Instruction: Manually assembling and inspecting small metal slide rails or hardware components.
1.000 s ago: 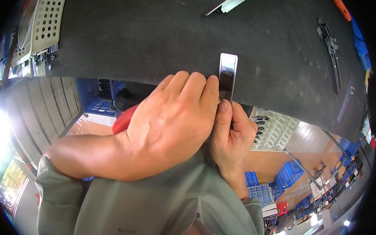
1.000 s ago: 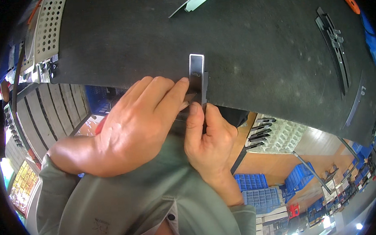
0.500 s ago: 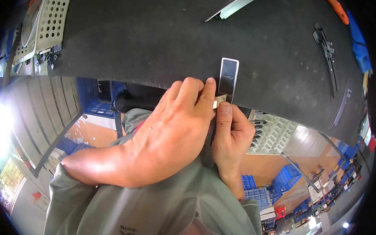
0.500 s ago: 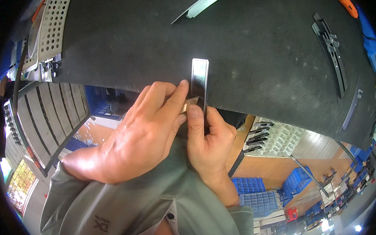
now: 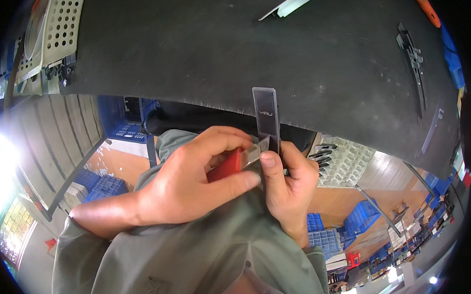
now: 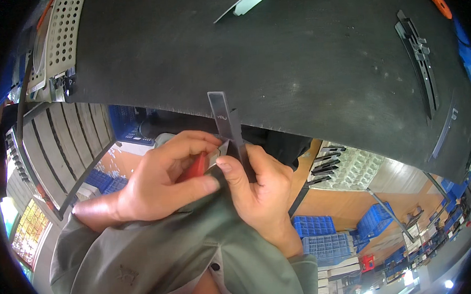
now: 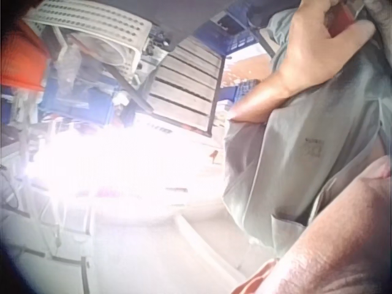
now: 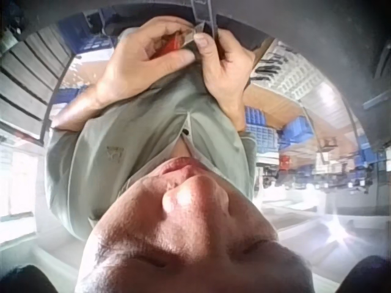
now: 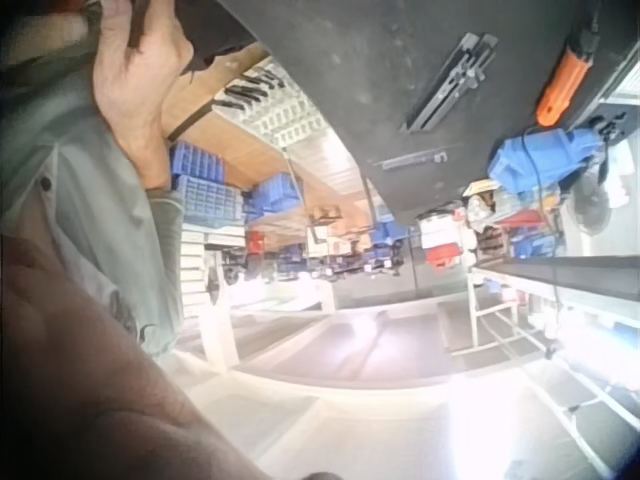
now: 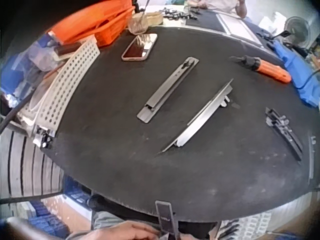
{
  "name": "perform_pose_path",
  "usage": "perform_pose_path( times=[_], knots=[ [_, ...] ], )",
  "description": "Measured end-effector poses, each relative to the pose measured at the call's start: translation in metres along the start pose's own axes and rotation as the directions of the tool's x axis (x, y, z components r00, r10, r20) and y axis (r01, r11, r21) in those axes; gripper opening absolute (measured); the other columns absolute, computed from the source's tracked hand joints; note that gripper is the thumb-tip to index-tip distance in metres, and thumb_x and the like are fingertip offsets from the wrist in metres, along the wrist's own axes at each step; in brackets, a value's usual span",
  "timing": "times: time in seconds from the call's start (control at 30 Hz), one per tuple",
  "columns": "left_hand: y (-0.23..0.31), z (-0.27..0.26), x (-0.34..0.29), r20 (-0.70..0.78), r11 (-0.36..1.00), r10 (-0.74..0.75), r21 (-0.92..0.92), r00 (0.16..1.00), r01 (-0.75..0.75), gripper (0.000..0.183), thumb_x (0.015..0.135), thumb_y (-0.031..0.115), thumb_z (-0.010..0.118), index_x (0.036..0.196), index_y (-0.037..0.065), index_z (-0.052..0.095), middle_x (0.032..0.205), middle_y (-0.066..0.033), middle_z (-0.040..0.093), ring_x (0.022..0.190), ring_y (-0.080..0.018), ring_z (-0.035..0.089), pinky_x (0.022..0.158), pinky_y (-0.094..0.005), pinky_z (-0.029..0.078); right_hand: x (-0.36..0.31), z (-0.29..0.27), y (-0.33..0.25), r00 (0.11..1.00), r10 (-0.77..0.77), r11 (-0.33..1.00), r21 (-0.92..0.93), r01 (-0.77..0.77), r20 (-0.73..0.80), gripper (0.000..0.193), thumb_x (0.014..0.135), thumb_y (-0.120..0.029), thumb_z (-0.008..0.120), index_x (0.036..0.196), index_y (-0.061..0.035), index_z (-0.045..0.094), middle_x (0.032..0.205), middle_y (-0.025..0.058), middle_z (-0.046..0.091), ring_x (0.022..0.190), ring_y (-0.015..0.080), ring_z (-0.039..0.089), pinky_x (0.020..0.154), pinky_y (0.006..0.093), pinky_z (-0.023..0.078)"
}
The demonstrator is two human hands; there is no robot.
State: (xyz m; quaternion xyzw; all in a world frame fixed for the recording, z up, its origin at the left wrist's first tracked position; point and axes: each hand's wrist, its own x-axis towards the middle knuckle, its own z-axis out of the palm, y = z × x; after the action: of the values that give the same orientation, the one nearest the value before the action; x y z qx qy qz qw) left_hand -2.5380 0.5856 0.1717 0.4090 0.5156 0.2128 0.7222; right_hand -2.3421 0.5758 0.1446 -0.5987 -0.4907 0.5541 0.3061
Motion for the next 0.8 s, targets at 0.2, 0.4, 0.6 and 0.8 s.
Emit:
perform_pose_path(
  times=[0.2,0.4,0.6,0.8],
  knots=[
    [0.000,-0.017,-0.003,0.228,0.876,-0.303,-0.317,0.925,0.364,0.031,0.109,0.029,0.057,0.117,-0.001,0.059,0.088,-0.0049,0.064,0.076,-0.0073,0.060,0.066,-0.0259,0.050,0.003,0.004,0.002,0.998,-0.060,0.984,-0.168,0.062,0.015,0.025,0.097,-0.021,0.073,0.094,0.0032,0.068,0.067,0.0118,0.064,0.055,0.0229,0.060,0.054,0.0320,0.046],
    [0.001,-0.026,0.010,0.248,0.893,-0.336,-0.224,0.909,0.391,0.038,0.110,0.034,0.054,0.103,-0.004,0.059,0.068,-0.0025,0.059,0.053,-0.0069,0.054,0.048,-0.0239,0.043,0.010,0.006,0.020,0.992,-0.122,0.954,-0.272,0.126,0.034,0.023,0.101,-0.021,0.066,0.096,0.0022,0.066,0.067,0.0134,0.061,0.056,0.0294,0.061,0.054,0.0365,0.047],
    [0.025,-0.043,0.018,0.324,0.806,-0.475,-0.212,0.818,0.552,0.041,0.109,0.032,0.054,0.111,-0.007,0.065,0.063,-0.0035,0.056,0.046,-0.0093,0.051,0.043,-0.0254,0.042,0.011,0.006,0.019,0.987,-0.136,0.924,-0.348,0.155,0.081,0.017,0.099,-0.014,0.066,0.098,0.0022,0.064,0.066,0.0133,0.060,0.055,0.0297,0.061,0.053,0.0373,0.047],
    [0.041,-0.052,0.030,0.337,0.765,-0.565,-0.126,0.753,0.631,0.041,0.107,0.032,0.057,0.106,-0.007,0.067,0.063,-0.0034,0.057,0.047,-0.0087,0.052,0.043,-0.0253,0.042,0.015,0.003,0.018,0.988,-0.115,0.932,-0.332,0.143,0.103,0.011,0.097,-0.009,0.066,0.098,0.0016,0.063,0.066,0.0136,0.061,0.054,0.0306,0.062,0.053,0.0372,0.047]
  ],
)
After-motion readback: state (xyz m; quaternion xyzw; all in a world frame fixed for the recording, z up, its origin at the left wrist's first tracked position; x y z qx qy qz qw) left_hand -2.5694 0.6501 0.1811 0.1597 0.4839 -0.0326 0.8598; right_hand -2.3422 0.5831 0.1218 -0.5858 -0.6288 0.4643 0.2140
